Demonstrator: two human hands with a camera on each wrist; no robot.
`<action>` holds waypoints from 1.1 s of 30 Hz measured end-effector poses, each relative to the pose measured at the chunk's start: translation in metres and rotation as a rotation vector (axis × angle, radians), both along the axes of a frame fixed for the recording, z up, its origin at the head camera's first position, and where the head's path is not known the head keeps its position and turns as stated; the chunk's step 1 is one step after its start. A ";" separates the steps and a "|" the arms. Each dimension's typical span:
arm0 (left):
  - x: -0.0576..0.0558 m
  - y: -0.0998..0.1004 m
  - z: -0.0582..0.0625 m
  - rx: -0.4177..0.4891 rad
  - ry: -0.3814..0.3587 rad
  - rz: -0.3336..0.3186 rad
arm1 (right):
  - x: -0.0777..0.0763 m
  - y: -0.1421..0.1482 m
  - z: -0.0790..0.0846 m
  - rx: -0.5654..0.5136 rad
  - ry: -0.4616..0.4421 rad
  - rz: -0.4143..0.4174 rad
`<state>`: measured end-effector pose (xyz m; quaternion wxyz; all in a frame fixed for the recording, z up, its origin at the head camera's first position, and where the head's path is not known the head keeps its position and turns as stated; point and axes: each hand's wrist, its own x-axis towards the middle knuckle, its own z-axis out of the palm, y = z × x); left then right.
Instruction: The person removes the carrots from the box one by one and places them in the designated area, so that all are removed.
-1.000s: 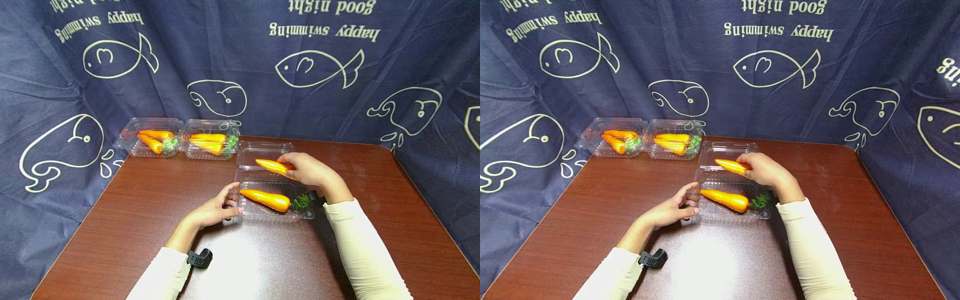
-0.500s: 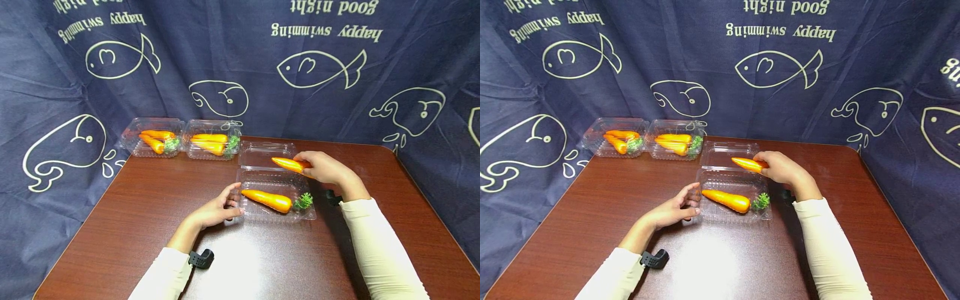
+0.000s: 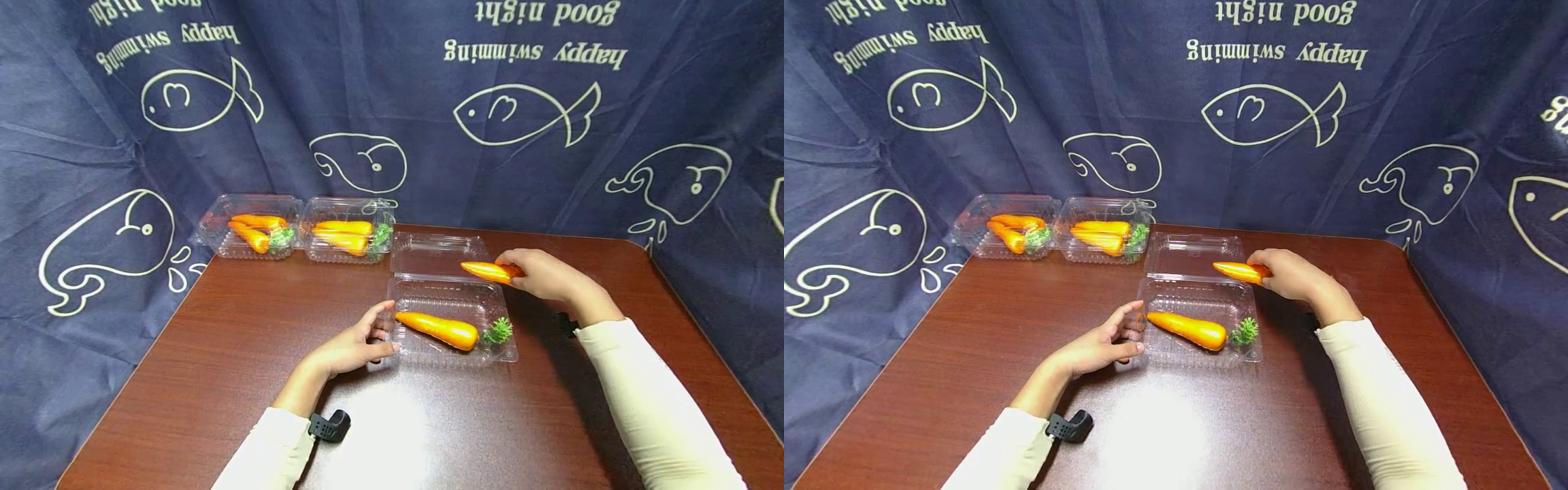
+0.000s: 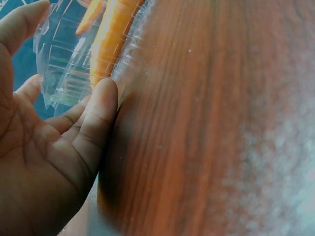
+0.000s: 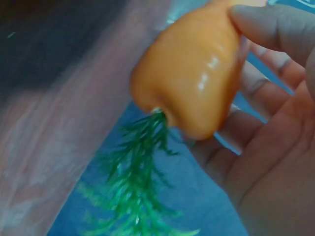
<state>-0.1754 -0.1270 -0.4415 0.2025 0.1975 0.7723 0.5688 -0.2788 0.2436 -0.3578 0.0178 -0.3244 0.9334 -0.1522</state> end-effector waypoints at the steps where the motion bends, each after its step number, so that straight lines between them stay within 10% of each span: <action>1: 0.000 0.000 0.000 0.000 0.000 0.001 | -0.002 0.002 -0.001 0.002 0.000 0.004; 33: 0.001 -0.001 -0.001 -0.002 0.026 -0.007 | -0.057 0.062 -0.010 0.023 -0.043 -0.070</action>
